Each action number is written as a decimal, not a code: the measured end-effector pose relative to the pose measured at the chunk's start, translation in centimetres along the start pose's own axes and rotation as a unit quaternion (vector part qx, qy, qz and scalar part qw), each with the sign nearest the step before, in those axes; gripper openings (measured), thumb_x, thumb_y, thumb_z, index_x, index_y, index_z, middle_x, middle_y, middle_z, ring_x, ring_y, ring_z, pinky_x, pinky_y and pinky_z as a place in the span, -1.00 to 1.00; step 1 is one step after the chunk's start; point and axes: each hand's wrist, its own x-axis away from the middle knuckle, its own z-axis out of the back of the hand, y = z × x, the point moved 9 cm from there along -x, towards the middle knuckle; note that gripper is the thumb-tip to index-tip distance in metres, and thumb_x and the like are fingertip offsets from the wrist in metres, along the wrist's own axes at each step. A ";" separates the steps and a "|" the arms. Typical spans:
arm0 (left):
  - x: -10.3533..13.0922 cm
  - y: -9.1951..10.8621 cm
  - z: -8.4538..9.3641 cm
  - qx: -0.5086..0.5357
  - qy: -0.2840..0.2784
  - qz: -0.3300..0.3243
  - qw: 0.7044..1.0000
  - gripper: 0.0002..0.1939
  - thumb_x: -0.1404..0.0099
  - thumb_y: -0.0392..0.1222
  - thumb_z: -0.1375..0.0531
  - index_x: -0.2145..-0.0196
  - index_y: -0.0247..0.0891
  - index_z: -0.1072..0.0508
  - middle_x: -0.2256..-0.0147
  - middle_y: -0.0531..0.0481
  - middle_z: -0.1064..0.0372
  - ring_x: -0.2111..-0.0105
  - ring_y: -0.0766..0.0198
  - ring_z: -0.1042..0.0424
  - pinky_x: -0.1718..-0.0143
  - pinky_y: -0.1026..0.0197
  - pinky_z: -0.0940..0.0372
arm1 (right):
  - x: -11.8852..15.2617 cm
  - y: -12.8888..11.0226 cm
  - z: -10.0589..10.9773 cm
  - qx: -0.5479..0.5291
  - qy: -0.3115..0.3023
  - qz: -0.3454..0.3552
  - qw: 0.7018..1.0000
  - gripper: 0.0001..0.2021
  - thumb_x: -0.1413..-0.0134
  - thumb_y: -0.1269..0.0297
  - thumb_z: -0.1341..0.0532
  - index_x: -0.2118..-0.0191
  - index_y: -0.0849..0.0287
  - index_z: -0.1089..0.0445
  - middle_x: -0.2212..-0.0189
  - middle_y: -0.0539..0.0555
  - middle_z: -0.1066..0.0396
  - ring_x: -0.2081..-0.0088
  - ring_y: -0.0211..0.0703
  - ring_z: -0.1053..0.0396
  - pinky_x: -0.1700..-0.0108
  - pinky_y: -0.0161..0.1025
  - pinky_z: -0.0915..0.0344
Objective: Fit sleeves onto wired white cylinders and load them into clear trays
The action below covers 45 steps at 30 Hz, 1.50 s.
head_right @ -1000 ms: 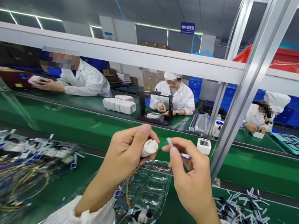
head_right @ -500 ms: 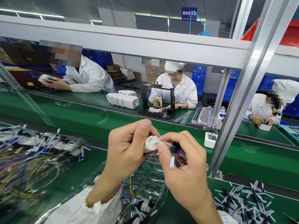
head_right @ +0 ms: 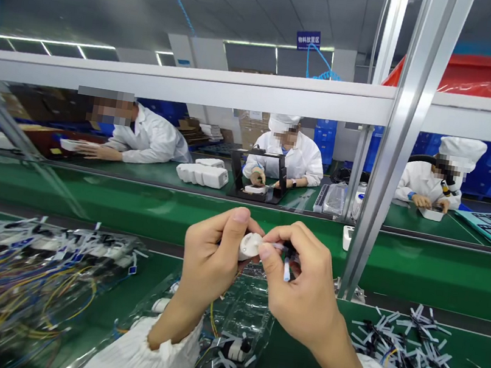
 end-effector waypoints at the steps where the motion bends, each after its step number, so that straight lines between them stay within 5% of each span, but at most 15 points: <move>1: 0.0 0.0 0.0 -0.004 0.001 0.000 1.000 -0.50 -0.57 0.02 -0.06 0.49 -0.26 -0.44 0.62 0.07 -0.30 0.62 0.38 -0.23 0.56 0.28 -0.13 | 0.1 0.0 0.0 -0.003 0.005 -0.002 1.000 -0.89 -0.35 0.31 -0.23 0.26 0.15 -0.43 0.38 -0.01 -0.39 0.40 -0.27 -0.32 0.40 -0.31 -0.23; 14: 0.2 1.9 -0.5 -0.085 -0.015 -0.092 0.992 -0.59 -0.57 -0.22 -0.03 0.48 -0.25 -0.38 0.64 0.13 -0.22 0.67 0.44 -0.14 0.59 0.30 -0.02 | 0.5 -0.1 -0.1 0.011 0.093 0.050 0.994 -0.81 -0.29 0.49 -0.24 0.37 0.14 -0.42 0.44 -0.02 -0.44 0.41 -0.25 -0.36 0.37 -0.29 -0.29; 23: 0.1 2.5 -1.3 -0.140 -0.082 -0.128 0.978 -0.61 -0.56 -0.24 0.00 0.47 -0.23 -0.28 0.63 0.15 -0.16 0.68 0.44 -0.08 0.57 0.26 0.02 | 0.8 -1.7 0.1 0.077 0.072 0.115 0.988 -0.72 -0.21 0.65 -0.15 0.37 0.12 -0.45 0.44 0.01 -0.52 0.39 -0.21 -0.48 0.36 -0.28 -0.39; 29: 0.2 1.2 -2.6 -0.210 -0.128 -0.139 0.959 -0.65 -0.53 -0.21 0.01 0.46 -0.16 -0.09 0.64 0.17 0.00 0.67 0.38 0.04 0.55 0.20 0.14 | 0.8 -0.4 -0.4 0.173 0.029 0.045 0.984 -0.70 -0.15 0.66 -0.10 0.42 0.15 -0.45 0.51 -0.02 -0.45 0.48 -0.24 -0.38 0.43 -0.26 -0.24; 34: -0.1 -0.8 -3.6 -0.224 -0.157 -0.070 0.959 -0.66 -0.53 -0.17 0.01 0.45 -0.15 -0.06 0.63 0.17 0.02 0.65 0.35 0.09 0.53 0.18 0.20 | 0.1 3.9 -0.4 0.082 -0.052 -0.127 0.987 -0.78 -0.19 0.52 -0.19 0.45 0.16 -0.44 0.56 -0.05 -0.43 0.50 -0.24 -0.39 0.39 -0.27 -0.30; 37: -0.4 -2.0 -3.8 -0.139 -0.157 -0.003 0.978 -0.64 -0.55 -0.10 0.01 0.45 -0.18 -0.17 0.61 0.14 -0.10 0.64 0.36 -0.07 0.54 0.24 0.08 | -0.3 5.4 0.1 -0.018 -0.095 -0.179 0.979 -0.95 -0.20 0.32 -0.31 0.27 0.17 -0.51 0.36 0.01 -0.53 0.48 -0.24 -0.45 0.44 -0.30 -0.34; 41: -0.1 -4.6 -4.5 0.039 -0.170 0.142 0.974 -0.53 -0.54 0.18 0.00 0.38 -0.22 -0.31 0.62 0.11 -0.28 0.72 0.37 -0.25 0.67 0.33 -0.08 | -1.2 5.9 2.7 -0.086 -0.051 -0.180 0.979 -0.62 0.01 0.12 -0.52 0.12 0.17 -0.52 0.21 0.10 -0.54 0.41 -0.22 -0.47 0.53 -0.35 -0.36; 45: 0.1 -5.4 -4.8 0.108 -0.167 0.183 0.963 -0.50 -0.49 0.26 -0.08 0.37 -0.24 -0.32 0.64 0.11 -0.33 0.76 0.38 -0.28 0.75 0.39 -0.07 | -1.6 5.4 4.8 -0.125 0.031 -0.147 0.981 -0.65 0.01 0.08 -0.53 0.21 0.19 -0.53 0.32 0.10 -0.56 0.35 -0.14 -0.53 0.42 -0.28 -0.50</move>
